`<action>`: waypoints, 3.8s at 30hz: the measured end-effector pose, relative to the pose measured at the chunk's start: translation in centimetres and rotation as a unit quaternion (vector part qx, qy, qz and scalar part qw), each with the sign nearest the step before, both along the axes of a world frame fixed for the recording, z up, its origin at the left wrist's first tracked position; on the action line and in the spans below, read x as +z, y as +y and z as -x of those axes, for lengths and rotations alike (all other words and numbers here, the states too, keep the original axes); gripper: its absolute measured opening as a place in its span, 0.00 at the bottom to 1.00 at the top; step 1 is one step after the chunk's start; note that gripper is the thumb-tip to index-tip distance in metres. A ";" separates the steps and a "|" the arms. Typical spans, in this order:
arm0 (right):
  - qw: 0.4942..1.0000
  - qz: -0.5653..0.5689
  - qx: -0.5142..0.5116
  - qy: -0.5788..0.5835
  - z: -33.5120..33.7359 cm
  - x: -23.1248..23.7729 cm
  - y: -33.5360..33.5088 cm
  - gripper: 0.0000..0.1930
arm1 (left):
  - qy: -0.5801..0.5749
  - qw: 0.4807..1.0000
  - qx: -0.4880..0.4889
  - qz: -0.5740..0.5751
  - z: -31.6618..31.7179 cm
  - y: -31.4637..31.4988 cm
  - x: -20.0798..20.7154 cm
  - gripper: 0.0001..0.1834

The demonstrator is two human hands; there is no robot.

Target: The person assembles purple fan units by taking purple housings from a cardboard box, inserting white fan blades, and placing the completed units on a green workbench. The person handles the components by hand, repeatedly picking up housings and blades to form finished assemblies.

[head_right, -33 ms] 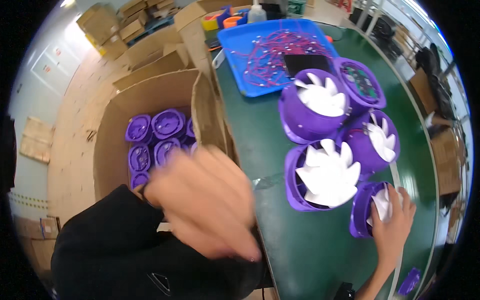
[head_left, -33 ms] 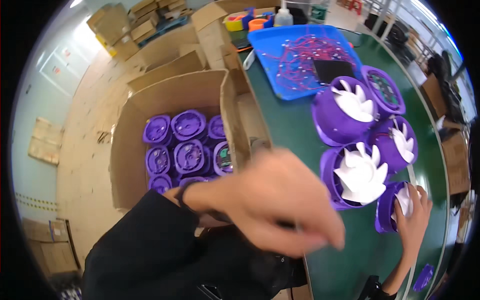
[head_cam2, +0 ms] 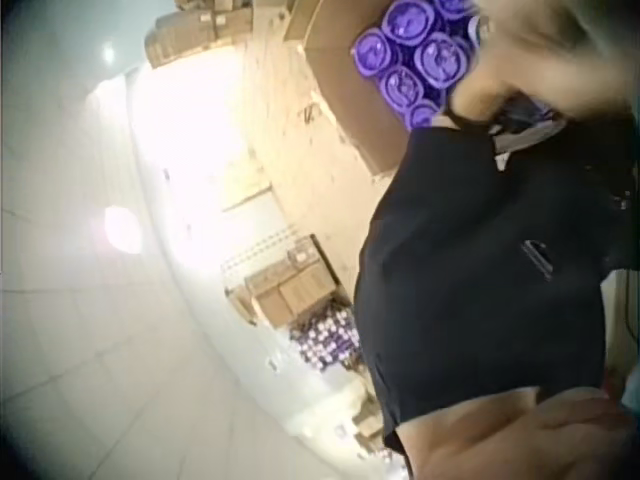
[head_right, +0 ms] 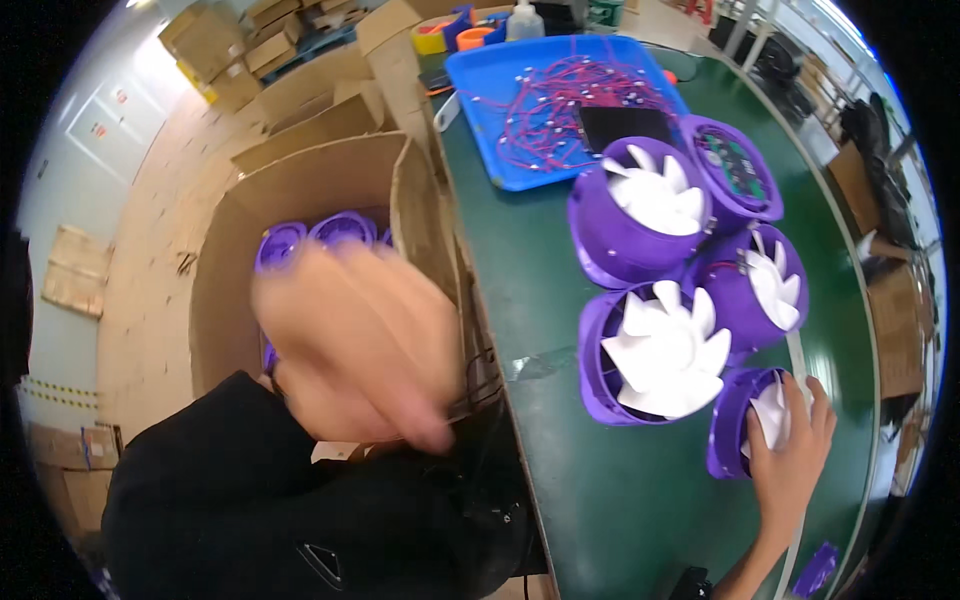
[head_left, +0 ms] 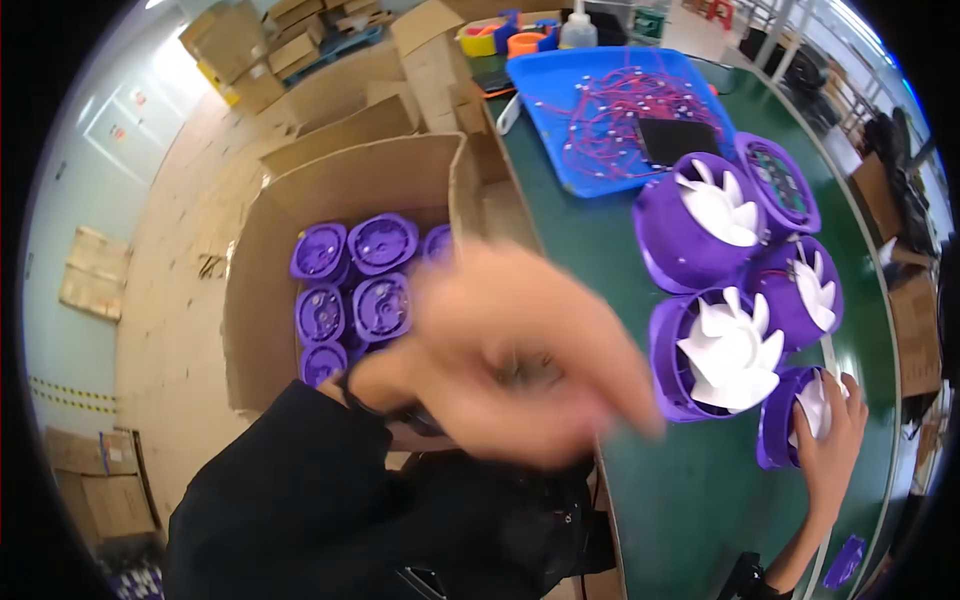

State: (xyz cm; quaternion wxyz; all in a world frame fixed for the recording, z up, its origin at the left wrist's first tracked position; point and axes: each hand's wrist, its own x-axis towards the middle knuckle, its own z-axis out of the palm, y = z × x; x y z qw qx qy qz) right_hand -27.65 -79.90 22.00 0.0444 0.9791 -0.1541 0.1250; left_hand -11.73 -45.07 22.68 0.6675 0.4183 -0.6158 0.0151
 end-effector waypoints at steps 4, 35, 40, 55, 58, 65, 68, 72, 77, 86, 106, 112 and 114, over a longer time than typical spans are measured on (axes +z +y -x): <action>0.995 -0.089 0.047 -0.008 1.0 0.9 1.4 0.30 | 0.278 0.932 0.197 0.127 -8.7 11.4 -2.1 0.10; 0.980 -0.149 0.067 -0.113 9.4 1.6 -1.8 0.17 | 0.289 0.607 0.638 -0.374 -21.1 35.0 -22.8 0.20; 0.956 -0.223 0.061 -0.179 10.0 3.7 -0.7 0.15 | 0.527 0.846 -0.079 -0.015 -18.6 25.3 -10.9 0.28; 0.800 -0.434 0.372 -0.183 5.9 4.0 6.0 0.54 | 0.519 0.538 -0.482 -0.457 2.4 -8.8 -1.9 0.43; 0.698 -0.569 0.431 -0.055 6.4 3.9 5.5 0.31 | 0.510 0.512 -0.466 -0.511 6.0 -11.6 -3.3 0.45; 0.711 -0.599 0.367 0.028 8.8 4.5 1.8 0.18 | 0.522 0.453 -0.467 -0.552 9.6 -12.4 -4.4 0.48; 0.696 -0.628 0.348 0.014 9.2 2.6 -1.3 0.16 | 0.575 0.390 -0.505 -0.511 9.4 -12.0 -5.0 0.49; 0.616 -0.775 0.072 -0.121 13.0 0.2 -7.7 0.15 | 0.420 0.601 -0.422 -0.534 6.3 -13.7 -4.2 0.38; 0.489 -0.752 -0.066 -0.437 21.2 -3.6 -19.0 0.11 | 0.327 0.730 -0.363 -0.477 1.4 -8.6 -0.2 0.25; 0.419 -0.634 -0.304 -0.574 28.2 -11.8 -29.6 0.23 | 0.294 0.849 0.190 -0.395 -14.5 13.0 0.7 0.19; 0.749 -0.472 -0.338 -0.319 24.2 -10.4 -24.8 0.18 | 0.304 0.567 0.751 -0.147 -17.1 36.9 -23.4 0.26; 0.750 -0.471 -0.348 -0.307 27.6 -11.4 -26.6 0.20 | 0.474 0.810 0.310 0.153 -17.3 24.3 -9.2 0.22; 0.749 -0.477 -0.342 -0.307 26.1 -8.6 -24.5 0.17 | 0.440 0.873 0.169 0.128 -15.5 18.5 -6.4 0.23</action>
